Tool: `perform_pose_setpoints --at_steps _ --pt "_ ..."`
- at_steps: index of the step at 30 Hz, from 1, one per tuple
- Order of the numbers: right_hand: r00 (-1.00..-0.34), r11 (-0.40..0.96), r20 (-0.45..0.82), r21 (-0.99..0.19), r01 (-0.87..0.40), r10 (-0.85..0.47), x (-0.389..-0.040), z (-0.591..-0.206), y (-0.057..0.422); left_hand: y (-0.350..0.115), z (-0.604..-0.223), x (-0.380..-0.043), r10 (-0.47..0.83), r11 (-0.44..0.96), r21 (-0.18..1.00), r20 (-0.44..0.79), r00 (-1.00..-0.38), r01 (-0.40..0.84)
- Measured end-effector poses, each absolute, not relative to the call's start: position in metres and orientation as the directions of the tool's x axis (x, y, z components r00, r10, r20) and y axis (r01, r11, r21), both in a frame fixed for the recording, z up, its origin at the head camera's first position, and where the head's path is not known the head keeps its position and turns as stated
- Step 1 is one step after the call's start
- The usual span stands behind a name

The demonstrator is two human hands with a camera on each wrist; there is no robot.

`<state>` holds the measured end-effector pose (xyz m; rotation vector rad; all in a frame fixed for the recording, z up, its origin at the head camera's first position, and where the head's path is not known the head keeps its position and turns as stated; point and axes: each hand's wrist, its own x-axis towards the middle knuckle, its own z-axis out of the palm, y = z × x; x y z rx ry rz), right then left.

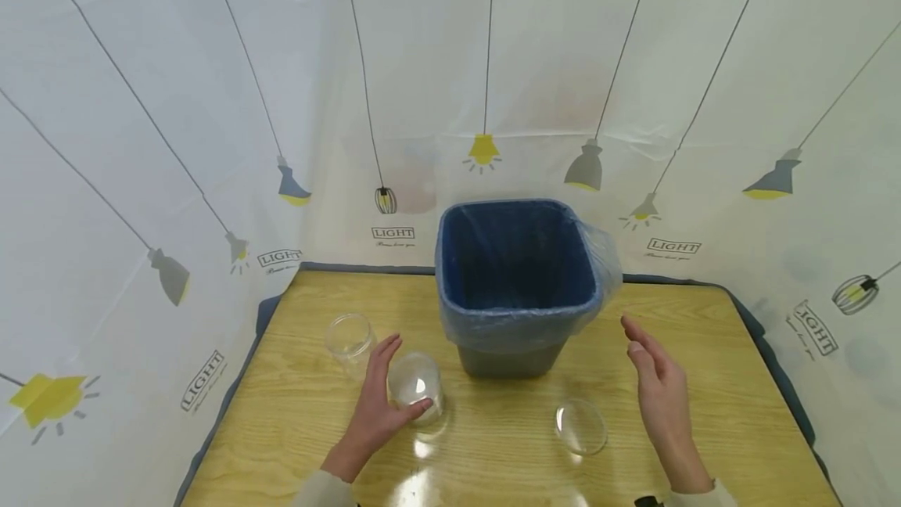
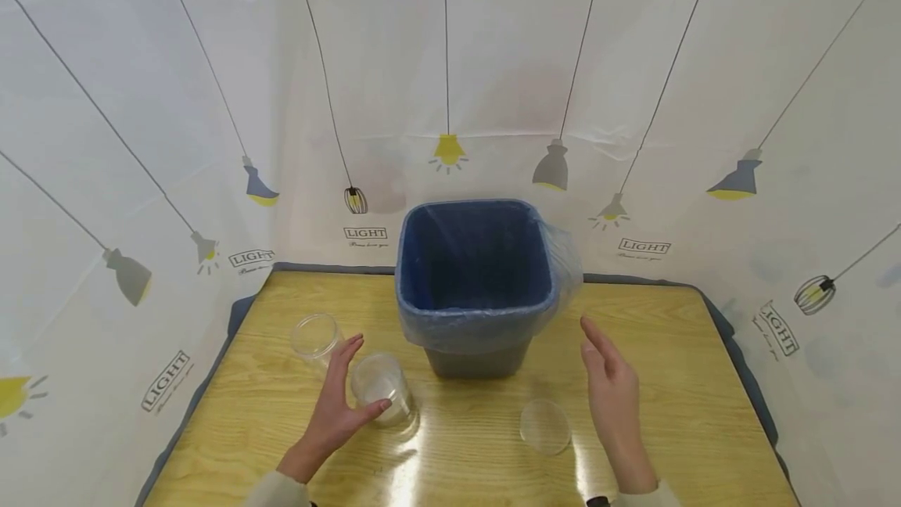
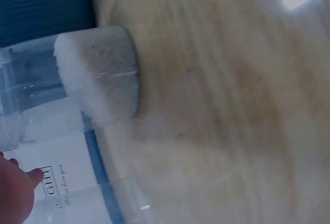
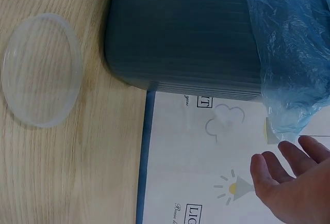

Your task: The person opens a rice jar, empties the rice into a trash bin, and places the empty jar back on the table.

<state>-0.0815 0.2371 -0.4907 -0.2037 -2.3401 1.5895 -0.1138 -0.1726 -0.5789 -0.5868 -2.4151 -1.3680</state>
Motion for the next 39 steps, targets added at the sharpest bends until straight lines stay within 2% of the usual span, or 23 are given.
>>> perform_pose_setpoints --at_steps 6,12,15,18,23,34,39 --pt "-0.947 0.363 0.147 -0.931 -0.035 0.286 -0.08 -0.494 0.237 -0.173 -0.599 -0.107 0.121 0.436 0.819 0.356 -0.927 0.371" --pt "-0.952 0.338 0.133 -0.94 -0.033 0.276 -0.08 -0.498 0.237 -0.177 -0.615 -0.106 0.122 0.38 0.908 0.141 -0.982 0.178" --pt "-0.953 0.326 0.134 -0.945 -0.04 0.271 -0.08 -0.499 0.237 -0.179 -0.62 -0.108 0.133 0.378 0.92 0.057 -0.989 0.103" --pt "-0.953 0.324 0.146 -0.944 -0.054 0.265 -0.08 -0.5 0.236 -0.18 -0.625 -0.11 0.166 0.378 0.922 0.017 -0.986 0.08" --pt "-0.954 0.332 0.159 -0.941 -0.069 0.252 -0.08 -0.503 0.237 -0.179 -0.629 -0.114 0.216 0.363 0.929 -0.007 -0.976 0.074" --pt "-0.962 0.338 0.136 -0.94 -0.05 0.237 -0.079 -0.507 0.24 -0.174 -0.627 -0.113 0.194 0.426 0.898 0.03 -0.981 0.111" --pt "-0.964 0.325 0.155 -0.942 -0.079 0.215 -0.078 -0.51 0.241 -0.166 -0.613 -0.11 0.208 0.435 0.88 0.106 -0.972 0.189"
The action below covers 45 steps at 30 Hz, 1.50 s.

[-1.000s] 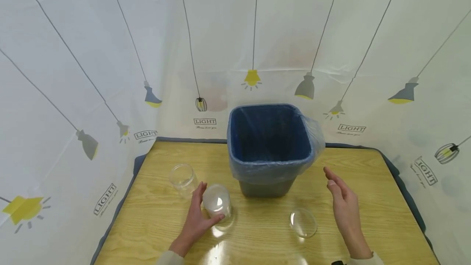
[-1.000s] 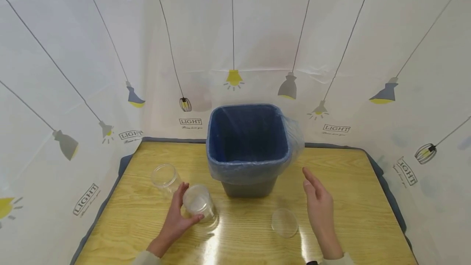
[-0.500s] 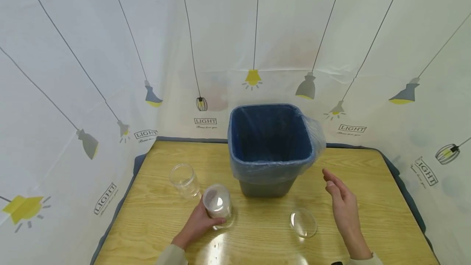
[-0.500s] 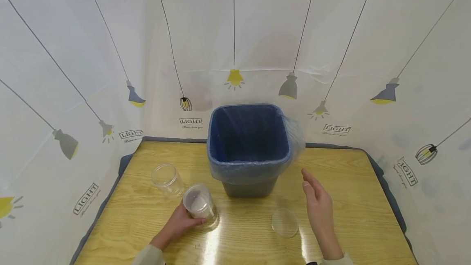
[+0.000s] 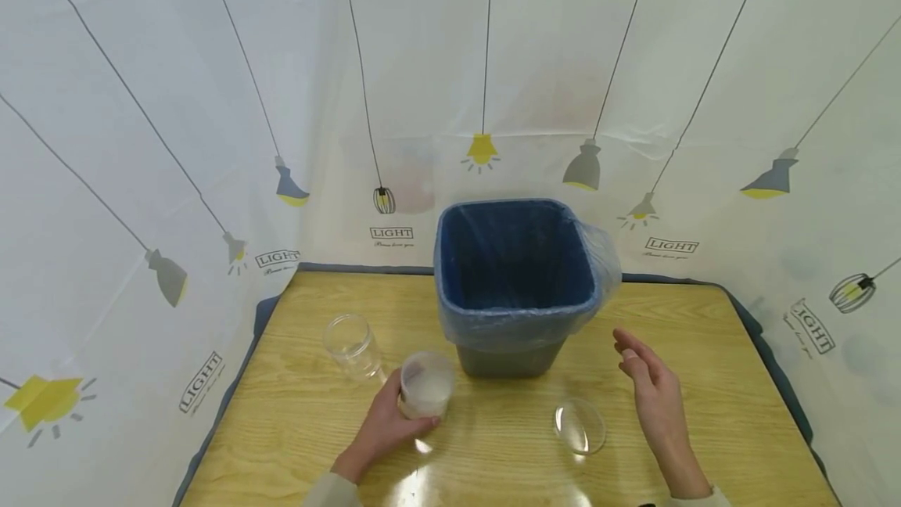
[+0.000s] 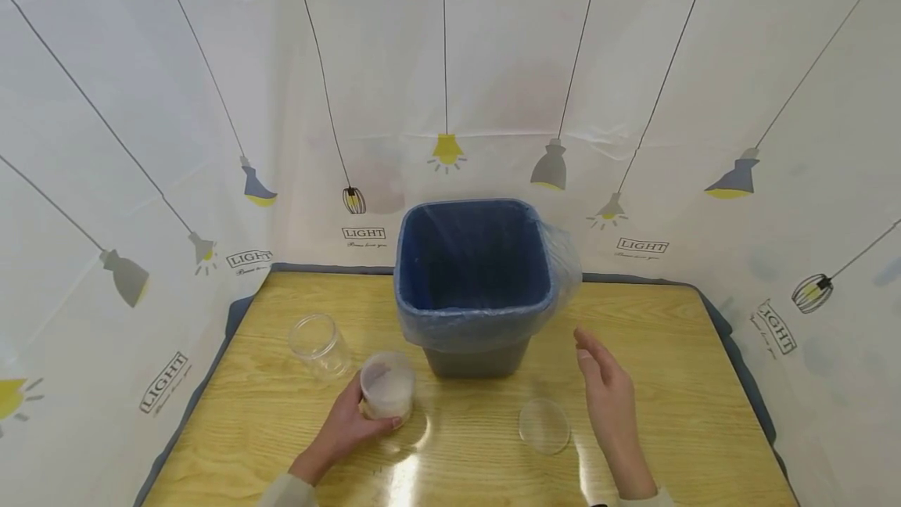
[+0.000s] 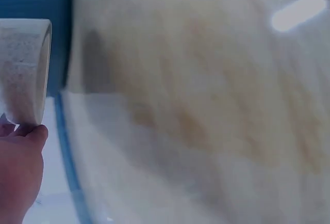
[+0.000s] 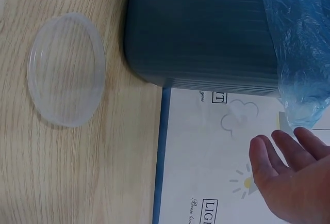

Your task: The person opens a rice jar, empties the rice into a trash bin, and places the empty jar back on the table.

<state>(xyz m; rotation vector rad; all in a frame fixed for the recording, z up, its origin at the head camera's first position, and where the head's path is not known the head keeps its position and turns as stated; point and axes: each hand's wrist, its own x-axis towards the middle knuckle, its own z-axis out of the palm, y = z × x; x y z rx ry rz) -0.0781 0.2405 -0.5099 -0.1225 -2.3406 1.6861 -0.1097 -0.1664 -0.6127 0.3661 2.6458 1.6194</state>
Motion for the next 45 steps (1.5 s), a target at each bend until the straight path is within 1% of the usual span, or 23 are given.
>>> perform_pose_setpoints --at_steps 9,18,23,30,34,40,45 --pt "-0.967 0.271 0.17 -0.956 -0.115 0.189 -0.078 -0.51 0.237 -0.152 -0.577 -0.104 0.255 0.379 0.836 0.318 -0.913 0.397" --pt "-0.965 0.256 0.204 -0.954 -0.157 0.167 -0.077 -0.502 0.233 -0.136 -0.541 -0.099 0.338 0.306 0.765 0.469 -0.816 0.566" --pt "-0.964 0.237 0.219 -0.955 -0.18 0.15 -0.075 -0.496 0.228 -0.125 -0.524 -0.095 0.352 0.315 0.723 0.512 -0.783 0.614" --pt "-0.971 0.213 0.217 -0.958 -0.192 0.099 -0.071 -0.488 0.22 -0.11 -0.511 -0.089 0.356 0.399 0.703 0.472 -0.806 0.588" --pt "-0.972 0.214 0.232 -0.952 -0.22 0.033 -0.066 -0.484 0.211 -0.101 -0.507 -0.087 0.354 0.44 0.664 0.491 -0.796 0.605" --pt "-0.969 0.293 0.24 -0.924 -0.245 -0.053 -0.058 -0.476 0.191 -0.088 -0.503 -0.087 0.385 0.543 0.522 0.541 -0.748 0.658" --pt "-0.987 0.349 0.144 -0.923 -0.162 -0.077 -0.054 -0.469 0.176 -0.079 -0.504 -0.087 0.429 0.629 0.388 0.549 -0.717 0.673"
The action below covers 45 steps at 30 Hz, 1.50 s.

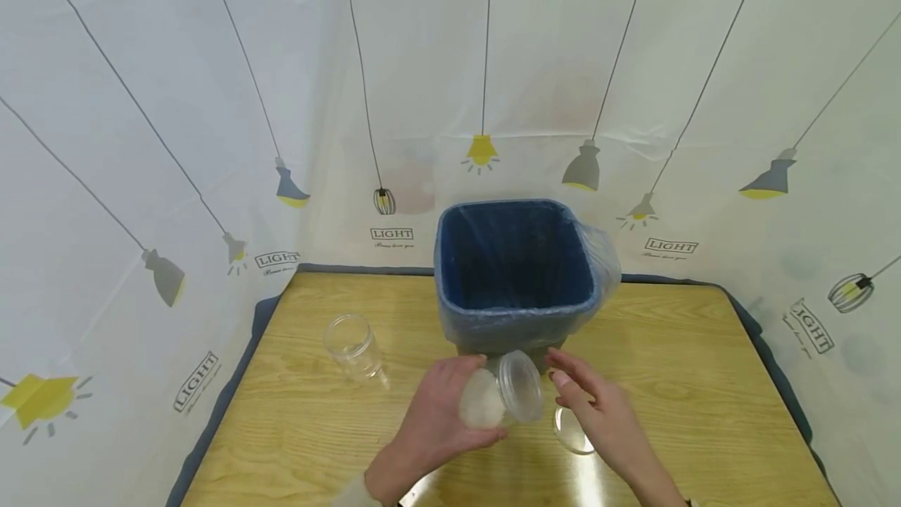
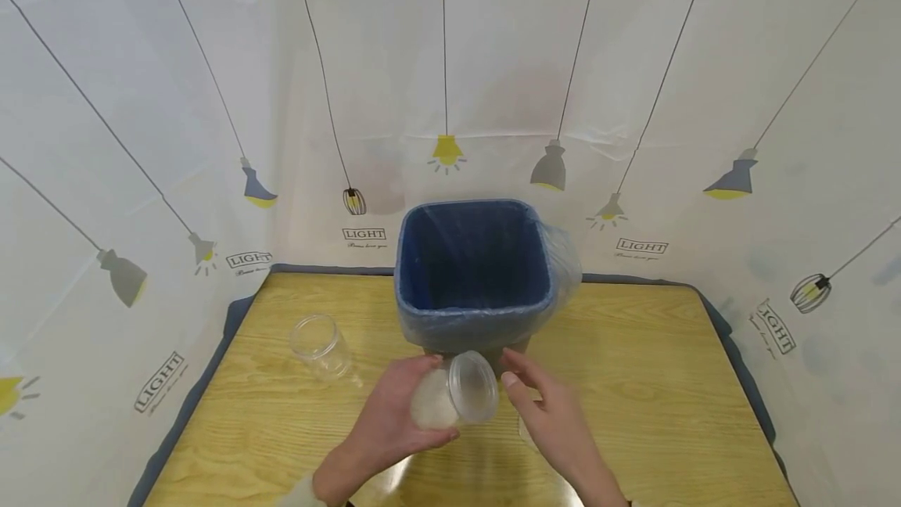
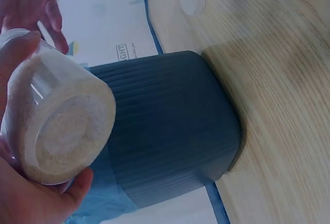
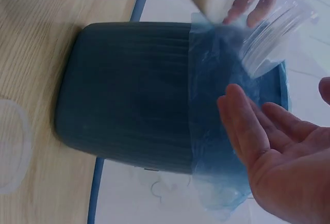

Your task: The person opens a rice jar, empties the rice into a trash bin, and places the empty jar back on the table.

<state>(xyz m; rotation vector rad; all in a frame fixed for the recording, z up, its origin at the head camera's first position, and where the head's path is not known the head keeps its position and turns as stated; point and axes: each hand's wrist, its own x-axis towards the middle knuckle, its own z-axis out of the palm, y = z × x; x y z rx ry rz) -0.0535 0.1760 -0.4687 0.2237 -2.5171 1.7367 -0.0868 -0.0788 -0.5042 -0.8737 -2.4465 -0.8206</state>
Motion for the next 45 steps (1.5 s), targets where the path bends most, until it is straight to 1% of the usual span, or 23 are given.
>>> perform_pose_setpoints --at_steps 2,4,11,17,21,23,26,29,31,33,37,39,42,45 --pt "-0.991 0.373 0.099 -0.919 -0.124 -0.085 -0.053 -0.467 0.172 -0.076 -0.506 -0.087 0.444 0.652 0.343 0.55 -0.707 0.676" --pt "-0.991 0.399 0.085 -0.909 -0.117 -0.099 -0.053 -0.465 0.168 -0.073 -0.507 -0.087 0.457 0.668 0.303 0.554 -0.696 0.68" --pt "-0.991 0.515 0.069 -0.849 -0.119 -0.116 -0.055 -0.466 0.16 -0.064 -0.512 -0.085 0.467 0.706 0.204 0.586 -0.662 0.678" --pt "-0.985 0.645 0.144 -0.744 -0.174 -0.099 -0.055 -0.466 0.153 -0.059 -0.512 -0.084 0.471 0.719 0.165 0.599 -0.647 0.676" --pt "-0.984 0.718 0.16 -0.676 -0.164 -0.074 -0.054 -0.464 0.147 -0.057 -0.51 -0.083 0.472 0.726 0.149 0.603 -0.643 0.672" --pt "-0.981 0.749 0.181 -0.641 -0.166 -0.062 -0.053 -0.464 0.145 -0.056 -0.51 -0.083 0.468 0.725 0.153 0.606 -0.643 0.672" --pt "-0.966 0.779 0.254 -0.595 -0.199 -0.052 -0.053 -0.466 0.143 -0.054 -0.509 -0.082 0.456 0.714 0.175 0.618 -0.641 0.677" --pt "-0.933 0.796 0.357 -0.549 -0.256 -0.054 -0.054 -0.47 0.143 -0.053 -0.507 -0.082 0.447 0.704 0.202 0.62 -0.646 0.681" --pt "-0.9 0.8 0.431 -0.517 -0.304 -0.063 -0.055 -0.473 0.144 -0.052 -0.505 -0.081 0.444 0.702 0.224 0.604 -0.661 0.676" --pt "-0.853 0.795 0.515 -0.481 -0.371 -0.086 -0.056 -0.476 0.145 -0.051 -0.503 -0.081 0.45 0.705 0.239 0.577 -0.682 0.668" --pt "-0.729 0.764 0.669 -0.392 -0.512 -0.145 -0.06 -0.479 0.146 -0.049 -0.499 -0.08 0.477 0.694 0.274 0.517 -0.711 0.665" --pt "-0.679 0.747 0.714 -0.357 -0.56 -0.168 -0.061 -0.478 0.145 -0.049 -0.498 -0.081 0.494 0.679 0.298 0.491 -0.718 0.671" --pt "-0.646 0.734 0.741 -0.333 -0.592 -0.185 -0.061 -0.477 0.146 -0.05 -0.496 -0.081 0.511 0.656 0.351 0.446 -0.735 0.669" --pt "-0.618 0.722 0.759 -0.309 -0.619 -0.204 -0.061 -0.477 0.147 -0.051 -0.492 -0.081 0.532 0.635 0.425 0.366 -0.764 0.646"
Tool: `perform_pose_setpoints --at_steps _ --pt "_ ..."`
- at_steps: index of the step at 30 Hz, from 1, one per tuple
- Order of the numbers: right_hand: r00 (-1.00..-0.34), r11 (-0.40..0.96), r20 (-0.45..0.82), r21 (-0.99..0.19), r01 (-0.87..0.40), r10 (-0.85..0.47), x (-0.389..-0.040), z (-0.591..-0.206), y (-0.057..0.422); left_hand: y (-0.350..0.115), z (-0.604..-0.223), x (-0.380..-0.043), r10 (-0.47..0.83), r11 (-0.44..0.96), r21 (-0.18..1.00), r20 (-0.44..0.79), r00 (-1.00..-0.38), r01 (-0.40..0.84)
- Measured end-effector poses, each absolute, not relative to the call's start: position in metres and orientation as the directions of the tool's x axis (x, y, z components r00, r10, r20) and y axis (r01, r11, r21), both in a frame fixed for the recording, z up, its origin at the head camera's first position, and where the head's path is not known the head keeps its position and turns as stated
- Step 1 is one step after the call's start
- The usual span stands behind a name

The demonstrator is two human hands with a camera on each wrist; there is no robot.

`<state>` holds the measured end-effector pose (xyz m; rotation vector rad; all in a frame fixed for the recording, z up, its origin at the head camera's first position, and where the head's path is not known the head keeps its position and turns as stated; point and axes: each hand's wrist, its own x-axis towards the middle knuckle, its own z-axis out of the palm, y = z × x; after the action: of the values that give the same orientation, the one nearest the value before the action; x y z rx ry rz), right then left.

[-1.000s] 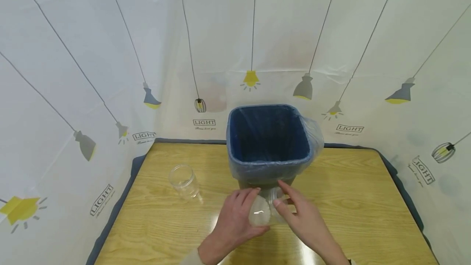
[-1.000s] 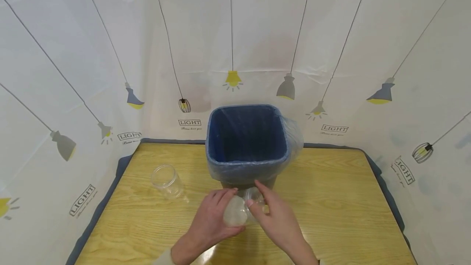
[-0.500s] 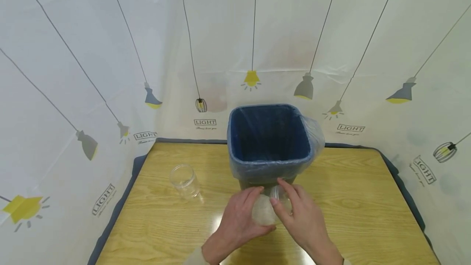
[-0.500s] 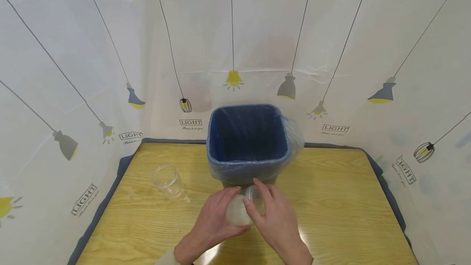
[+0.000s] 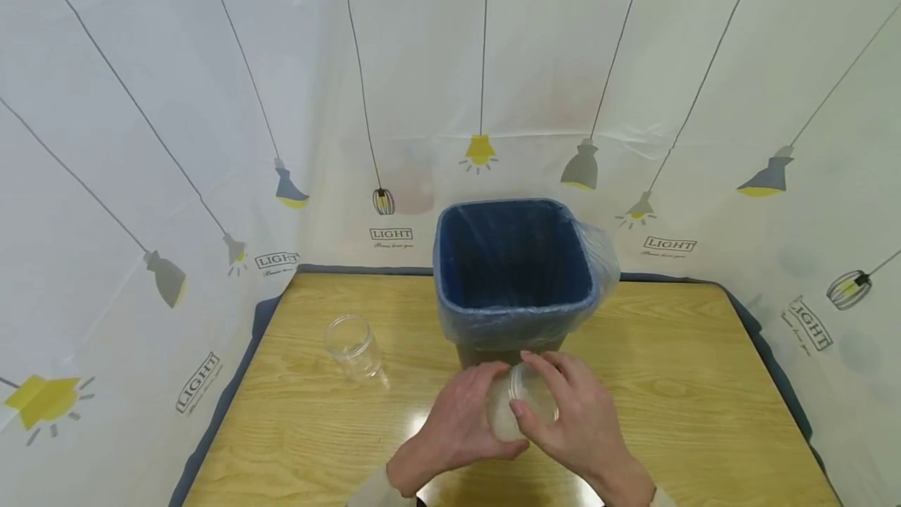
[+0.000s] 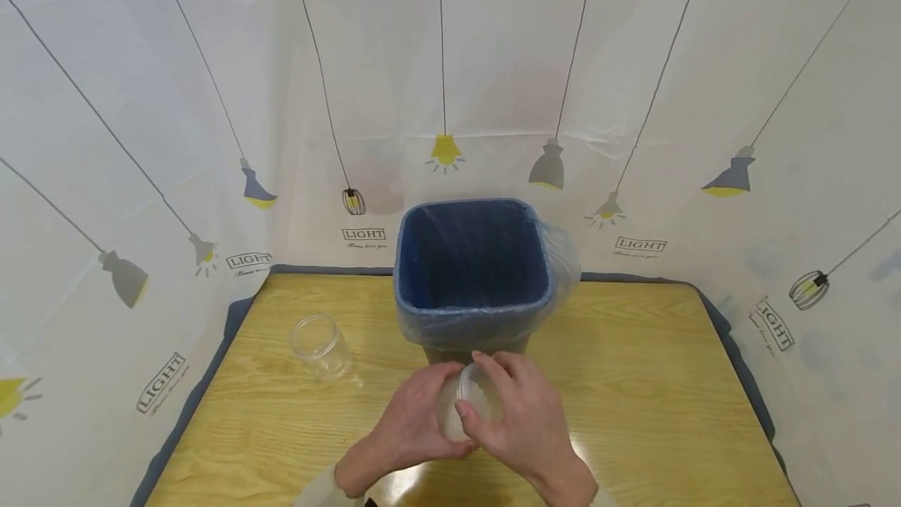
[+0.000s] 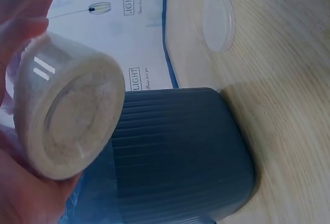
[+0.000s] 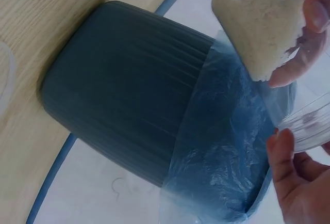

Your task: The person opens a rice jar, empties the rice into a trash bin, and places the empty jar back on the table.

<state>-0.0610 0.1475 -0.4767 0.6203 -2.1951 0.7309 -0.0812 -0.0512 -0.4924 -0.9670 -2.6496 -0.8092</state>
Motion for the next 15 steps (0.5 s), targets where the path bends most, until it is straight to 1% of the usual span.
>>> perform_pose_setpoints --at_steps 4,8,10,13,15 --pt "-0.548 0.679 0.799 -0.259 -0.687 -0.249 -0.064 -0.478 0.151 -0.054 -0.489 -0.083 0.561 0.608 0.531 0.239 -0.793 0.591" --pt "-0.493 0.612 0.81 -0.222 -0.759 -0.317 -0.07 -0.479 0.155 -0.057 -0.489 -0.086 0.592 0.569 0.601 0.175 -0.787 0.561" --pt "-0.494 0.576 0.789 -0.226 -0.786 -0.365 -0.071 -0.478 0.159 -0.059 -0.489 -0.089 0.609 0.545 0.625 0.163 -0.776 0.559" --pt "-0.522 0.521 0.724 -0.262 -0.812 -0.45 -0.072 -0.474 0.165 -0.063 -0.488 -0.092 0.633 0.528 0.636 0.147 -0.76 0.562" --pt "-0.549 0.487 0.668 -0.307 -0.818 -0.503 -0.071 -0.469 0.169 -0.064 -0.488 -0.094 0.643 0.533 0.62 0.146 -0.752 0.576"
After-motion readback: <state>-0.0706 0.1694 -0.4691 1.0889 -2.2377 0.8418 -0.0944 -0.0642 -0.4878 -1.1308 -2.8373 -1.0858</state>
